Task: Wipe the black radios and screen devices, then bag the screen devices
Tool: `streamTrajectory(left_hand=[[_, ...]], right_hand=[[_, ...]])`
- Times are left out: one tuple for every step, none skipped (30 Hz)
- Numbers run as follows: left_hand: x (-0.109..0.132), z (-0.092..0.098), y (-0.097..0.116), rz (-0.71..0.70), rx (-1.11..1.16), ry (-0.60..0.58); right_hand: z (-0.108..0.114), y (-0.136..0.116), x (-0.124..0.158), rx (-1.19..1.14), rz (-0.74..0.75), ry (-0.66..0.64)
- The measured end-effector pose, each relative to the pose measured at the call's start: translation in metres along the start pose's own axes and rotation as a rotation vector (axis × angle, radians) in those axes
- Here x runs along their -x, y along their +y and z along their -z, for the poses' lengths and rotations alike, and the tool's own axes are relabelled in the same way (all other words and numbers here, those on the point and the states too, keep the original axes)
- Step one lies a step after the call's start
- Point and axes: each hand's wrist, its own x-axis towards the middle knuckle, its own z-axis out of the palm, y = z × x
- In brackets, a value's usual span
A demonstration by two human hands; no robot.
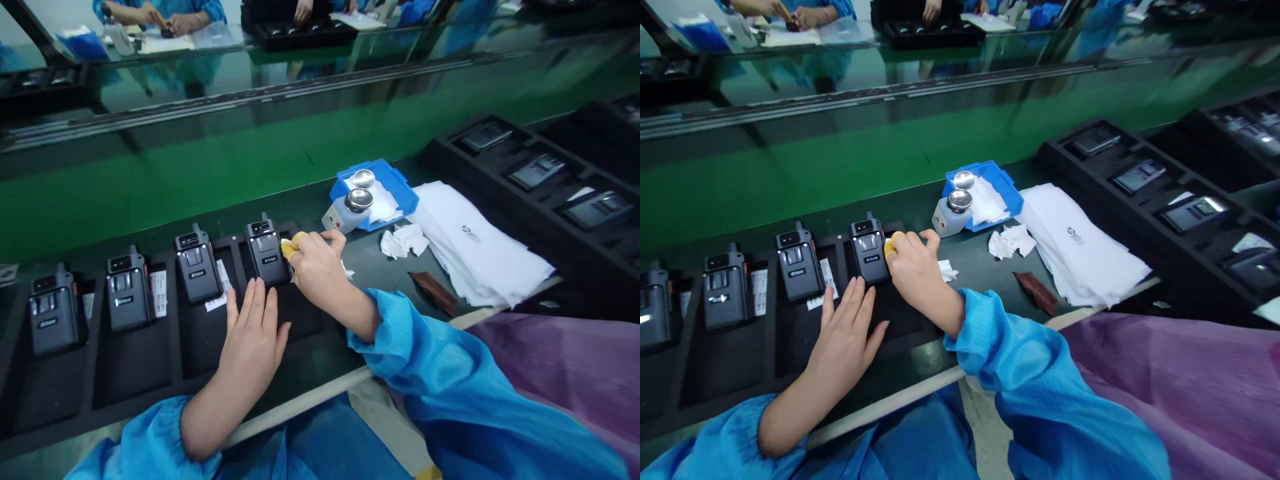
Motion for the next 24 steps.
streamTrajectory(left_hand=[[0.000,0.000,0.000,0.002,-0.002,0.006],[0.001,0.000,0.000,-0.003,-0.004,0.017],[0.003,0.002,-0.001,-0.017,-0.006,0.033],[0.005,0.004,-0.003,-0.037,-0.005,0.055],[0.007,0.007,-0.005,-0.060,0.001,0.078],[0.011,0.011,-0.008,-0.081,0.013,0.102],[0.016,0.016,-0.012,-0.096,0.025,0.121],[0.021,0.021,-0.016,-0.099,0.036,0.132],[0.027,0.026,-0.019,-0.092,0.040,0.138],[0.033,0.031,-0.023,-0.075,0.038,0.136],[0.039,0.036,-0.026,-0.049,0.032,0.129],[0.045,0.039,-0.029,-0.020,0.020,0.121],[0.049,0.040,-0.032,0.011,0.006,0.111],[0.052,0.040,-0.036,0.039,-0.008,0.104],[0.054,0.039,-0.040,0.067,-0.018,0.097],[0.056,0.036,-0.044,0.092,-0.023,0.089],[0.057,0.032,-0.048,0.116,-0.023,0.083],[0.058,0.029,-0.051,0.138,-0.017,0.073],[0.058,0.025,-0.054,0.155,-0.008,0.060],[0.058,0.022,-0.055,0.167,0.003,0.046],[0.058,0.019,-0.056,0.176,0.014,0.030],[0.058,0.017,-0.056,0.179,0.027,0.017],[0.058,0.016,-0.056,0.182,0.039,0.006],[0.059,0.014,-0.056,0.184,0.050,0.002]], right_hand=[[0.003,0.004,-0.001,-0.002,-0.005,-0.015],[0.008,0.011,-0.003,0.006,-0.029,-0.020],[0.014,0.020,-0.005,0.025,-0.073,-0.012],[0.020,0.031,-0.007,0.054,-0.139,0.010],[0.027,0.043,-0.010,0.090,-0.220,0.037],[0.033,0.055,-0.012,0.127,-0.305,0.060],[0.039,0.067,-0.013,0.156,-0.377,0.070],[0.044,0.078,-0.014,0.169,-0.426,0.063],[0.047,0.086,-0.014,0.168,-0.452,0.040],[0.048,0.091,-0.014,0.159,-0.464,0.010],[0.049,0.094,-0.014,0.147,-0.470,-0.015],[0.048,0.094,-0.015,0.139,-0.474,-0.024],[0.047,0.091,-0.016,0.136,-0.478,-0.016],[0.046,0.087,-0.019,0.137,-0.482,0.017],[0.045,0.080,-0.023,0.128,-0.465,0.059],[0.044,0.071,-0.028,0.103,-0.429,0.091],[0.043,0.059,-0.034,0.065,-0.370,0.110],[0.042,0.045,-0.041,0.016,-0.292,0.107],[0.040,0.029,-0.049,-0.036,-0.207,0.086],[0.038,0.012,-0.058,-0.085,-0.123,0.053],[0.034,-0.006,-0.067,-0.127,-0.049,0.013],[0.029,-0.022,-0.076,-0.159,0.009,-0.027],[0.023,-0.037,-0.085,-0.182,0.056,-0.066],[0.016,-0.051,-0.093,-0.198,0.094,-0.105]])
